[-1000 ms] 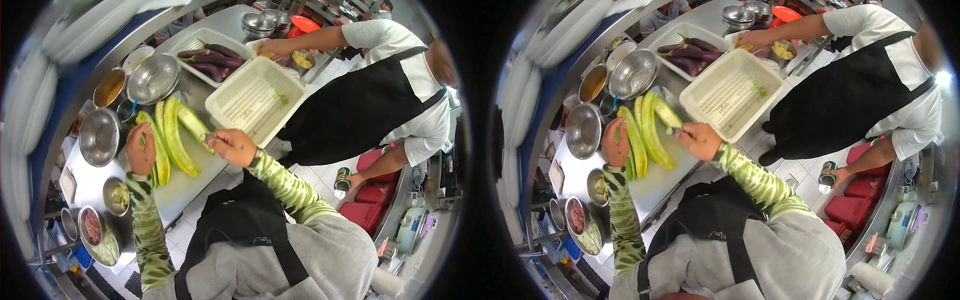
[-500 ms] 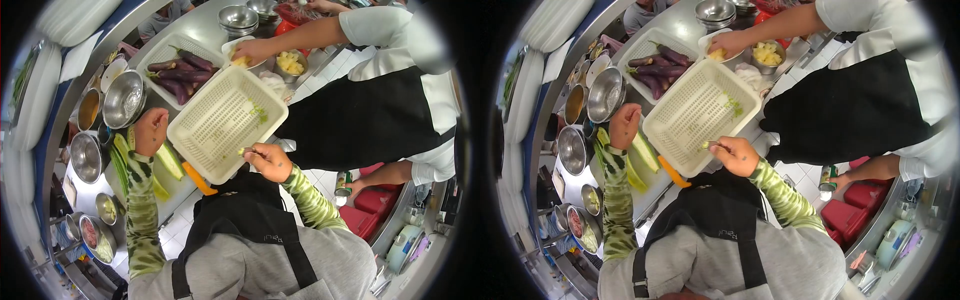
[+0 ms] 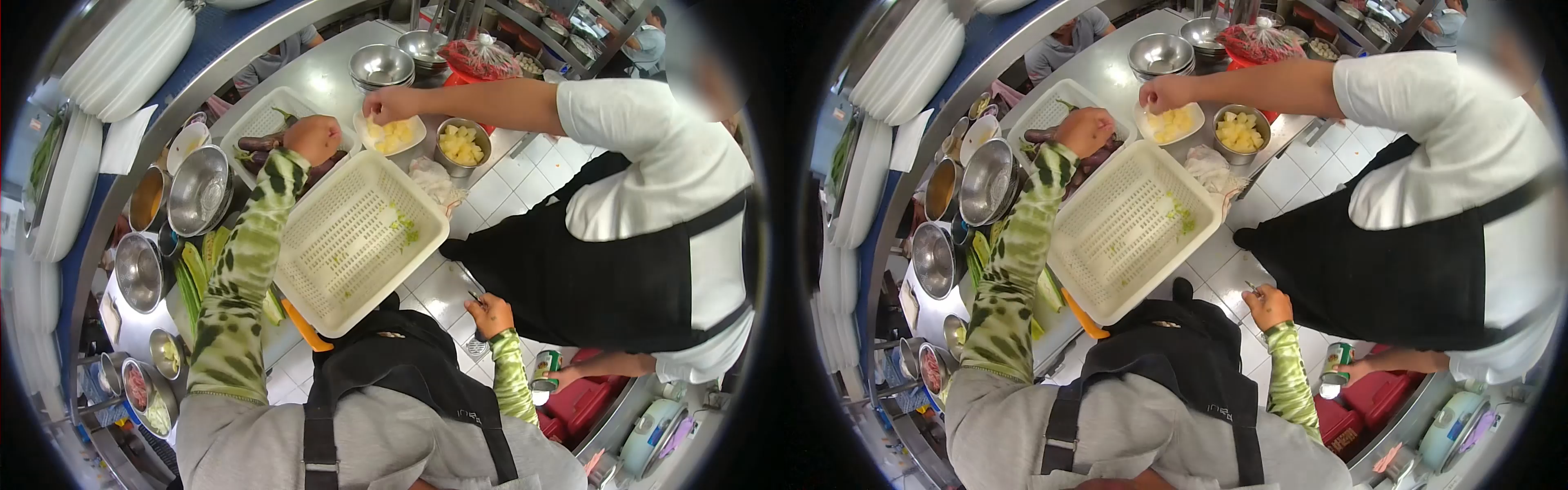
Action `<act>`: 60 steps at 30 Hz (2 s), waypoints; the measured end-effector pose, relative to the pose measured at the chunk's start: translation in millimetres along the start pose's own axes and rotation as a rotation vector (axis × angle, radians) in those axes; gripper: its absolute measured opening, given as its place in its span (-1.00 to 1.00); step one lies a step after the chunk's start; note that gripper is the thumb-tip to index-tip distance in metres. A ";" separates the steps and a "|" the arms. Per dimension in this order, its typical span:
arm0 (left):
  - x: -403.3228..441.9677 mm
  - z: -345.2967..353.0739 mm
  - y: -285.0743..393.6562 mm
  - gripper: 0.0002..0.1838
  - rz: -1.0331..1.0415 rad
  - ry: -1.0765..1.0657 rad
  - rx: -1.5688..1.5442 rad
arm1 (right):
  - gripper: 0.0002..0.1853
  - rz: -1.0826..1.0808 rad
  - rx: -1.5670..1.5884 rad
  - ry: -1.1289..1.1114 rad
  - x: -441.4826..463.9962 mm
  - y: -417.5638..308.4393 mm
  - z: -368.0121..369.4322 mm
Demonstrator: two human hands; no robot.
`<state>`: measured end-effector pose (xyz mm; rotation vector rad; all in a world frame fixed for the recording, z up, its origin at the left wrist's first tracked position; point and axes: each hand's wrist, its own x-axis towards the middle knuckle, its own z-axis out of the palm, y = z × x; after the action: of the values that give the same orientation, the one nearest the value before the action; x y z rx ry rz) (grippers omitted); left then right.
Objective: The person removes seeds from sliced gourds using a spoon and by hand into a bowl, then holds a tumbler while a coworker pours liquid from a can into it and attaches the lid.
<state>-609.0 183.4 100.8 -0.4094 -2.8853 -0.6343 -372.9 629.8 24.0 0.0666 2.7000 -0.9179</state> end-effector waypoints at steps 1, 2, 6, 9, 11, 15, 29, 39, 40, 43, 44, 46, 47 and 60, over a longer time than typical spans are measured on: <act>5.2 4.1 5.1 -0.86 0.041 -0.045 0.026 | -0.64 0.018 0.034 -0.008 -2.1 2.3 1.9; 12.9 5.5 17.6 -0.86 0.085 -0.087 0.052 | -0.65 0.035 0.069 -0.012 -3.0 -1.5 2.4; 55.5 33.8 44.2 -0.84 0.143 -0.347 0.267 | -0.69 -0.052 0.145 0.031 -0.9 -19.0 7.7; 86.4 61.7 41.0 -0.82 0.152 -0.528 0.416 | -0.69 0.007 0.290 0.032 1.8 -17.4 19.4; 93.5 56.7 55.0 -0.77 0.134 -0.625 0.344 | -0.70 -0.001 0.317 0.020 1.8 -20.4 17.1; 107.2 97.5 14.7 -0.61 0.254 -0.706 0.213 | -0.72 0.061 0.484 0.045 -3.6 -27.9 9.3; 117.6 90.9 25.9 -0.47 0.060 -0.959 -0.020 | -0.74 -0.160 0.463 0.207 123.0 -82.6 -24.6; 101.9 103.1 -0.4 -0.62 0.287 -0.568 -0.137 | -0.71 -0.205 0.352 -0.030 337.6 -150.7 18.1; 99.3 108.0 -5.3 -0.60 0.291 -0.487 -0.136 | -0.71 -0.229 0.393 -0.085 349.2 -144.9 27.3; 93.1 86.0 0.0 -0.65 0.251 -0.299 -0.256 | -0.74 -0.256 0.493 -0.096 378.8 -129.7 56.3; 90.4 74.6 5.8 -0.68 0.050 -0.365 -0.532 | -0.75 -0.246 0.548 -0.097 382.6 -128.4 60.9; 67.2 21.5 27.6 -0.72 -0.189 -0.452 -0.992 | -0.74 -0.231 0.455 -0.020 378.6 -134.9 57.3; 51.1 2.0 31.5 -0.69 -0.245 -0.459 -1.122 | -0.74 -0.222 0.413 0.022 377.5 -136.2 54.5; -225.6 -260.2 150.1 -0.53 0.048 -0.664 -1.212 | -0.69 -0.390 0.418 0.111 322.9 -169.9 -62.0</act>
<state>-325.2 150.4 344.8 -0.9332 -2.5513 -2.6036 -720.8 516.2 79.2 -0.3434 2.6169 -1.6268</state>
